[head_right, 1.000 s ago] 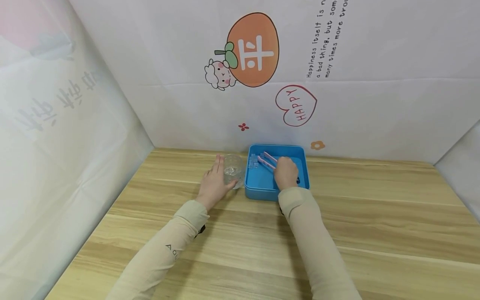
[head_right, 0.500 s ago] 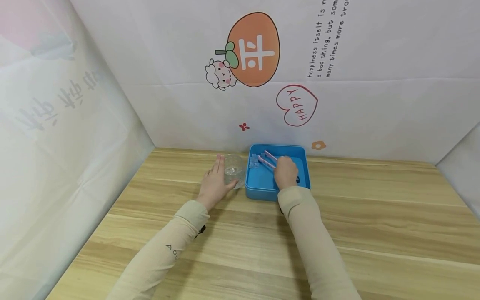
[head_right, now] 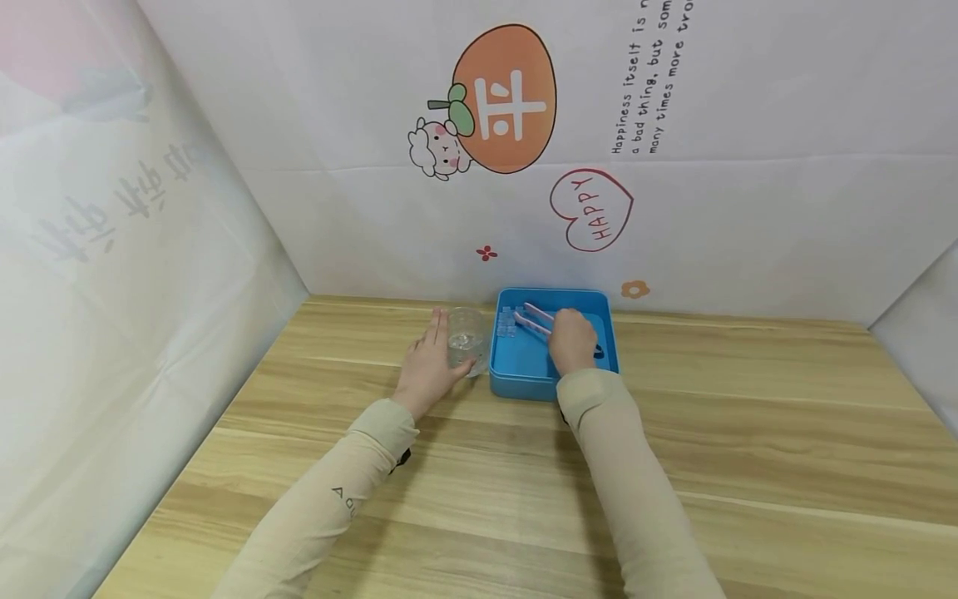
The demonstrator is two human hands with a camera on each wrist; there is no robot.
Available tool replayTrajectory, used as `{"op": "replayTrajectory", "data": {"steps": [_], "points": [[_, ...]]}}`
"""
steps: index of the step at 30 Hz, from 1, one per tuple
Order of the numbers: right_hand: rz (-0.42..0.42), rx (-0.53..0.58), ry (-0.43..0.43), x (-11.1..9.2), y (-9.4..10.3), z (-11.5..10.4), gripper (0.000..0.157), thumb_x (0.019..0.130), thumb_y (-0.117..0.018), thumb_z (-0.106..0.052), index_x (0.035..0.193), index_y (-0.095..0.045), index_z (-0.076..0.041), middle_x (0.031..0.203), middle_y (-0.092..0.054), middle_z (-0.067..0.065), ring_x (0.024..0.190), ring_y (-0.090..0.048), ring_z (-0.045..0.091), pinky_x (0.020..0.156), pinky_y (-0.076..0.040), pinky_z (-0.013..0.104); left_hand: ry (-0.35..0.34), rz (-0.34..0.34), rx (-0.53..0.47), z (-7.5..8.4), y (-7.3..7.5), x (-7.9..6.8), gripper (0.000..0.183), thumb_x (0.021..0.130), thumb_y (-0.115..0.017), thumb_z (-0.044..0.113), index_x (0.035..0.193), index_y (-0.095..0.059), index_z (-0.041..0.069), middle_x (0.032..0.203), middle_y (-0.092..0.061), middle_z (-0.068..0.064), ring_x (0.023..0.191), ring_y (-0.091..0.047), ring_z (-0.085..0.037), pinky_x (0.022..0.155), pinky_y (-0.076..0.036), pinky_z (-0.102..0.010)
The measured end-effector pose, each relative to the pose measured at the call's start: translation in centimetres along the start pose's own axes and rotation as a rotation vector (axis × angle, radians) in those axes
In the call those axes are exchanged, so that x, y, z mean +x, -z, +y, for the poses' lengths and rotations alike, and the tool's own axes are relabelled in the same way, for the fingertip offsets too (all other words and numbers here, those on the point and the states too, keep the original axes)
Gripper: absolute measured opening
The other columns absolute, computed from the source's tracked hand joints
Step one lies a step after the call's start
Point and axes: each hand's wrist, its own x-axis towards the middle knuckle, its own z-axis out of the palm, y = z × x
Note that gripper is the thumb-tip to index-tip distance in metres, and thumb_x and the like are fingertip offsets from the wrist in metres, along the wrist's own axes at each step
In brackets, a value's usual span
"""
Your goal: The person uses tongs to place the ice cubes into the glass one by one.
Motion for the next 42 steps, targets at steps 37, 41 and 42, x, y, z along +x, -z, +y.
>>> {"op": "replayTrajectory", "data": {"steps": [37,41,42], "points": [[-0.044,-0.035,0.076,-0.2,0.4,-0.2,0.037,0.088,-0.065,-0.012,0.121,-0.061,0.005,0.119,-0.063,0.025,0.106,-0.060,0.039,0.091,-0.050,0.051,-0.007,0.017,-0.013,-0.1,-0.1,-0.1,0.095,0.088,-0.058,0.053,0.152,-0.008,0.005,0.161,-0.007,-0.009,0.137,-0.040,-0.026,0.112,-0.036,-0.043],[-0.050,-0.030,0.086,-0.4,0.8,0.0,0.037,0.089,-0.064,-0.012,0.121,-0.060,0.005,0.120,-0.063,0.025,0.107,-0.060,0.040,0.091,-0.050,0.052,-0.006,0.012,-0.022,-0.1,-0.1,-0.1,0.095,0.088,-0.058,0.052,0.153,-0.007,0.006,0.161,-0.006,-0.009,0.138,-0.040,-0.026,0.112,-0.035,-0.043],[-0.048,-0.028,0.092,-0.4,0.9,0.0,0.037,0.089,-0.064,-0.011,0.121,-0.060,0.005,0.120,-0.063,0.025,0.106,-0.060,0.040,0.090,-0.050,0.052,-0.006,0.010,-0.020,-0.1,-0.1,-0.1,0.095,0.088,-0.058,0.052,0.153,-0.007,0.006,0.161,-0.006,-0.009,0.138,-0.040,-0.026,0.112,-0.035,-0.043]]}}
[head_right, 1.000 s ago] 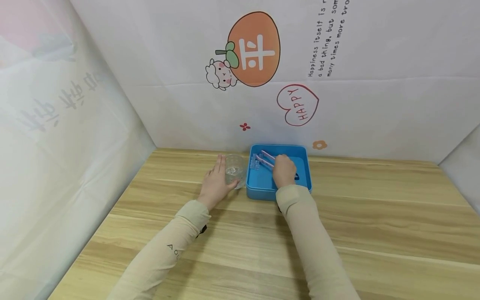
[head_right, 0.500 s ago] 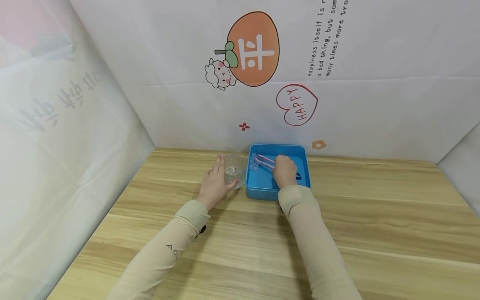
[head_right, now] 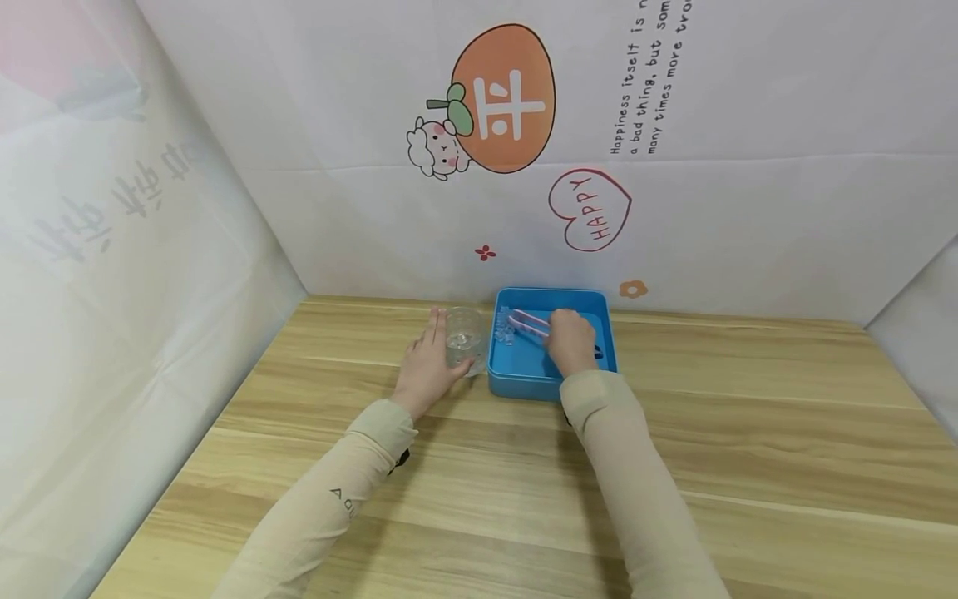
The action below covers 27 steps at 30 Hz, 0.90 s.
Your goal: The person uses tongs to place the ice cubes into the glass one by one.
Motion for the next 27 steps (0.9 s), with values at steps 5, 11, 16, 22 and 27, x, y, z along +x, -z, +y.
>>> {"op": "replayTrajectory", "data": {"steps": [5,11,16,22,27], "points": [[0.016,0.007,0.015,-0.5,0.6,0.4,0.037,0.089,-0.063,-0.011,0.121,-0.060,0.006,0.118,-0.063,0.026,0.104,-0.061,0.041,0.088,-0.051,0.052,0.001,-0.006,0.011,0.1,0.1,-0.1,0.094,0.088,-0.057,0.053,0.152,-0.007,0.005,0.161,-0.006,-0.009,0.138,-0.040,-0.026,0.112,-0.035,-0.043],[0.043,0.010,0.030,-1.0,1.4,0.8,0.035,0.089,-0.063,-0.010,0.119,-0.061,0.007,0.116,-0.064,0.027,0.101,-0.062,0.041,0.087,-0.051,0.052,0.007,-0.017,0.006,0.2,0.3,-0.1,0.095,0.088,-0.058,0.052,0.152,-0.007,0.005,0.161,-0.005,-0.009,0.139,-0.038,-0.026,0.113,-0.035,-0.043],[0.048,0.025,0.040,-1.2,1.9,1.2,0.036,0.088,-0.063,-0.009,0.119,-0.061,0.008,0.115,-0.064,0.028,0.101,-0.063,0.040,0.086,-0.052,0.051,0.002,-0.011,0.016,0.2,0.3,-0.1,0.095,0.088,-0.057,0.053,0.152,-0.007,0.005,0.161,-0.006,-0.009,0.138,-0.039,-0.026,0.112,-0.036,-0.043],[0.067,0.039,0.065,-1.7,2.4,1.5,0.034,0.087,-0.064,-0.008,0.117,-0.062,0.007,0.111,-0.066,0.027,0.094,-0.066,0.038,0.082,-0.055,0.050,-0.007,0.009,0.018,0.1,0.1,0.0,0.095,0.087,-0.058,0.052,0.152,-0.009,0.004,0.161,-0.009,-0.010,0.137,-0.041,-0.027,0.111,-0.037,-0.042],[0.097,0.066,0.102,-2.3,2.9,1.6,0.032,0.086,-0.064,-0.007,0.115,-0.064,0.008,0.105,-0.068,0.027,0.085,-0.066,0.035,0.076,-0.056,0.047,-0.008,0.009,0.011,0.1,0.1,0.0,0.094,0.087,-0.059,0.052,0.152,-0.010,0.004,0.161,-0.009,-0.010,0.137,-0.040,-0.027,0.111,-0.037,-0.042]]}}
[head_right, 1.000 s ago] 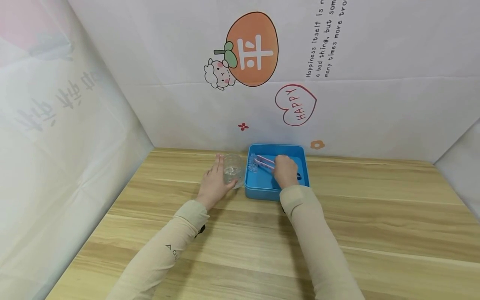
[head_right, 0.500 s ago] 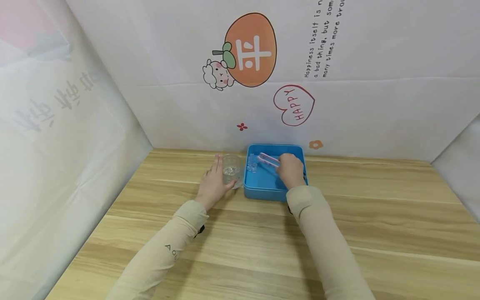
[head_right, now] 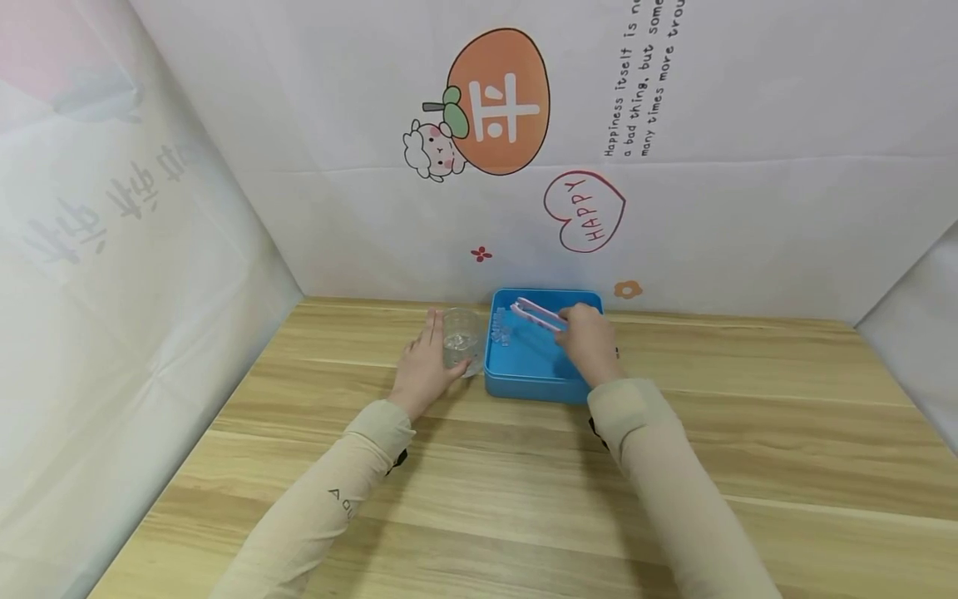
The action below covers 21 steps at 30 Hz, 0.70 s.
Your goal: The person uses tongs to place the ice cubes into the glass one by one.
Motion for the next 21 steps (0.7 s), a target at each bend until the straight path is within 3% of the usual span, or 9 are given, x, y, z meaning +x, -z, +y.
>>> {"op": "replayTrajectory", "data": {"steps": [10,21], "points": [[0.054,0.009,0.061,-1.0,0.7,-0.4,0.030,0.084,-0.067,-0.007,0.111,-0.067,0.007,0.098,-0.069,0.026,0.075,-0.065,0.030,0.062,-0.054,0.038,-0.003,-0.003,0.000,0.0,0.0,0.0,0.095,0.088,-0.058,0.053,0.152,-0.008,0.004,0.161,-0.008,-0.010,0.138,-0.039,-0.026,0.111,-0.036,-0.042],[0.032,0.007,0.101,-2.2,1.3,-2.2,0.032,0.086,-0.066,-0.011,0.116,-0.066,0.001,0.105,-0.066,0.022,0.087,-0.064,0.031,0.071,-0.055,0.042,0.007,-0.011,-0.008,0.1,0.1,0.0,0.095,0.088,-0.058,0.052,0.152,-0.008,0.005,0.161,-0.008,-0.010,0.138,-0.039,-0.027,0.112,-0.035,-0.043]]}}
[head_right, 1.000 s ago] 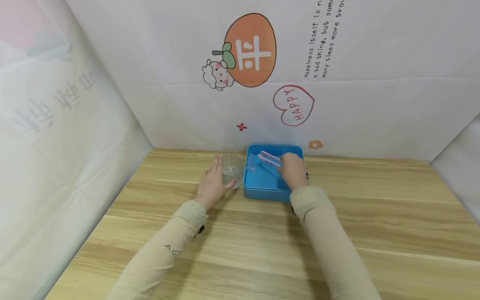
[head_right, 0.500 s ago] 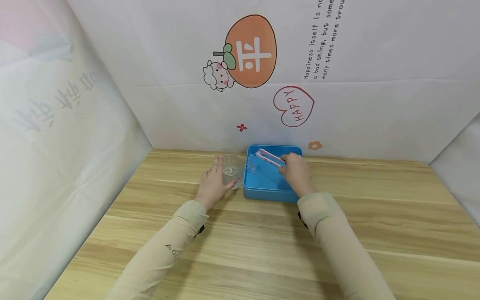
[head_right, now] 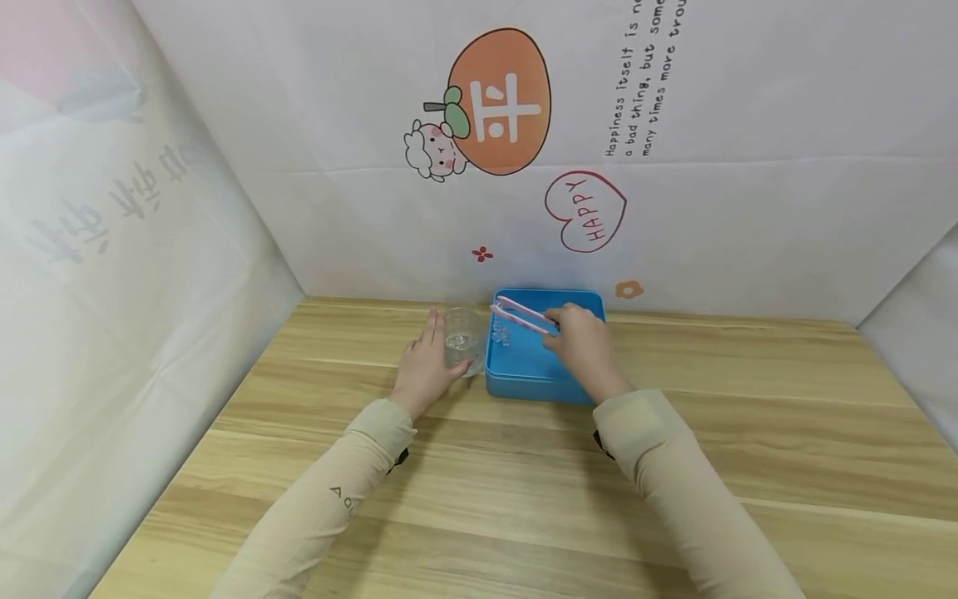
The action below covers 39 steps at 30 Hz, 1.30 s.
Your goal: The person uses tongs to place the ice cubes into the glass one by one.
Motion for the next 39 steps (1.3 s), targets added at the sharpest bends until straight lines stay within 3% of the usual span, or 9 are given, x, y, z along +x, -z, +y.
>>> {"op": "replayTrajectory", "data": {"steps": [13,39], "points": [[-0.033,0.019,0.070,-0.2,-0.8,-2.4,0.032,0.084,-0.068,-0.009,0.115,-0.066,0.000,0.101,-0.068,0.018,0.089,-0.065,0.030,0.074,-0.055,0.042,-0.003,0.005,-0.003,0.0,0.0,0.0,0.094,0.088,-0.059,0.051,0.152,-0.010,0.004,0.161,-0.010,-0.010,0.136,-0.041,-0.027,0.112,-0.036,-0.043],[-0.091,-0.003,0.087,-0.2,-1.4,-2.9,0.035,0.081,-0.071,-0.009,0.115,-0.066,0.000,0.101,-0.068,0.017,0.086,-0.064,0.027,0.076,-0.057,0.040,-0.010,0.017,-0.004,-0.1,0.1,-0.1,0.093,0.087,-0.059,0.051,0.152,-0.012,0.003,0.161,-0.011,-0.010,0.135,-0.043,-0.028,0.111,-0.036,-0.043]]}}
